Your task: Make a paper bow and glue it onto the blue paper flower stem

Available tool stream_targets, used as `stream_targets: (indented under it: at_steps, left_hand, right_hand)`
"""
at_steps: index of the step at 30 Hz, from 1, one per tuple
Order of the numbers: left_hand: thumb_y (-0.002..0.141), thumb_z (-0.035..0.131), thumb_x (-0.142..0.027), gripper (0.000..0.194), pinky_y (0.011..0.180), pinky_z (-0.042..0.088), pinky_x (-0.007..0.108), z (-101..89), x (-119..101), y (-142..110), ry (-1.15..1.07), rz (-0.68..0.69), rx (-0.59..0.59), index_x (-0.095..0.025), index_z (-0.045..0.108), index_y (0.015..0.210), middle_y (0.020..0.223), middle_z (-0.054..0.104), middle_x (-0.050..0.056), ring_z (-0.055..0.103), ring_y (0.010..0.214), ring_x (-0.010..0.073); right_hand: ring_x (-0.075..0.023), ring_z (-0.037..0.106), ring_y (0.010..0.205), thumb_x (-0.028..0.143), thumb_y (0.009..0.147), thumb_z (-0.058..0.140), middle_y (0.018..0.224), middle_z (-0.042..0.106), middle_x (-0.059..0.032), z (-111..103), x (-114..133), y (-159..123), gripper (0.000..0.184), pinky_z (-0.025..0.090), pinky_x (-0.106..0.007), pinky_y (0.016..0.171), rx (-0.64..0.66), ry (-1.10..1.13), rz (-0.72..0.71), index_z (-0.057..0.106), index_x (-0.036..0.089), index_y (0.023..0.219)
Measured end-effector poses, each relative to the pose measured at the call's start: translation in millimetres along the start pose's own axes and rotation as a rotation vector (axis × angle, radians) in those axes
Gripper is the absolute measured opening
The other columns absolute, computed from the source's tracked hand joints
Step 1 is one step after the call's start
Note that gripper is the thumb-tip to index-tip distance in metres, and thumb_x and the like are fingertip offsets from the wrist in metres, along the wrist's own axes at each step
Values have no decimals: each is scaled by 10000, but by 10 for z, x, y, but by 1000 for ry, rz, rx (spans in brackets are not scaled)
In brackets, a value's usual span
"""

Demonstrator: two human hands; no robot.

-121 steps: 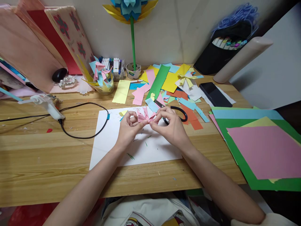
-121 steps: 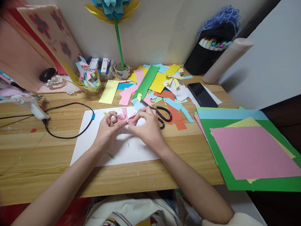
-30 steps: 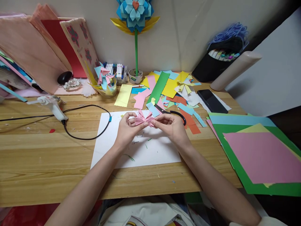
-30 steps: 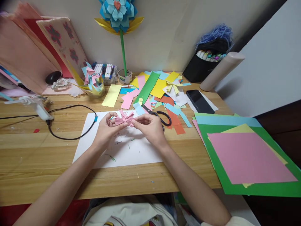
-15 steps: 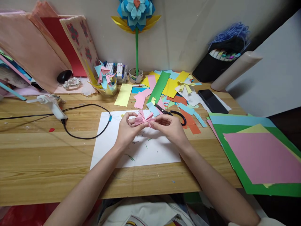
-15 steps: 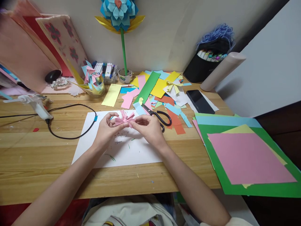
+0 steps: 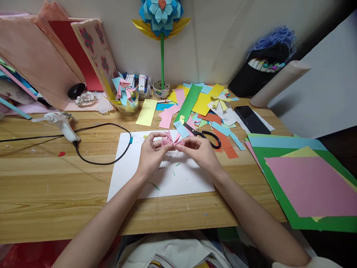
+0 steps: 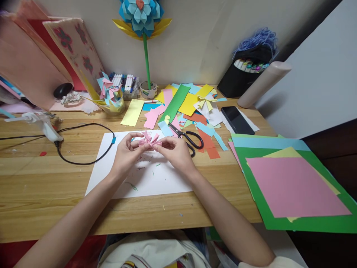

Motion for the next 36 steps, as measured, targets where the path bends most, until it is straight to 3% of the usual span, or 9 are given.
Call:
stream_targets:
  at_steps: [12, 19, 26, 32, 36]
  left_hand:
    - [642, 718, -290, 397, 630, 511, 265, -24, 73, 19, 91, 150, 10, -190, 441, 908, 712, 638, 7, 662, 672, 167]
    - [681, 677, -287, 407, 590, 495, 243, -32, 45, 19, 126, 150, -17, -212, 375, 943, 702, 629, -10, 650, 656, 153]
    - [695, 659, -298, 413, 599, 492, 251, 6, 73, 12, 112, 105, 43, -214, 355, 961, 759, 650, 9, 655, 667, 155]
    - [672, 674, -301, 445, 574, 471, 235, -29, 58, 26, 118, 85, -4, -194, 363, 972, 693, 652, 3, 644, 622, 145]
    - [660, 679, -317, 450, 528, 452, 217, -13, 63, 6, 107, 51, -2, -193, 374, 967, 687, 653, 0, 636, 586, 140]
  right_hand:
    - [-159, 590, 698, 368, 749, 600, 754, 657, -51, 123, -39, -54, 222, 460, -267, 649, -57, -18, -81, 639, 150, 767]
    - [-143, 570, 643, 410, 741, 599, 704, 644, -37, 80, -53, 1, 264, 455, -254, 606, 1, 57, -26, 655, 154, 768]
    - [-118, 508, 556, 361, 790, 551, 606, 574, -3, 72, -15, -27, 227, 408, -233, 540, -94, -92, -147, 605, 170, 680]
    - [-102, 553, 513, 428, 760, 579, 612, 630, -16, 107, -71, 31, 277, 445, -220, 511, 121, 107, 10, 571, 152, 766]
    - [-101, 546, 467, 433, 712, 629, 560, 619, -18, 105, -73, 23, 290, 453, -220, 468, 63, 122, 18, 547, 155, 703]
Point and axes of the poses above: each hand's wrist, its own y-axis towards the middle knuckle, its own z-axis out of the palm, x = y × z, the point moved 3 cm from there along y, towards the middle knuckle
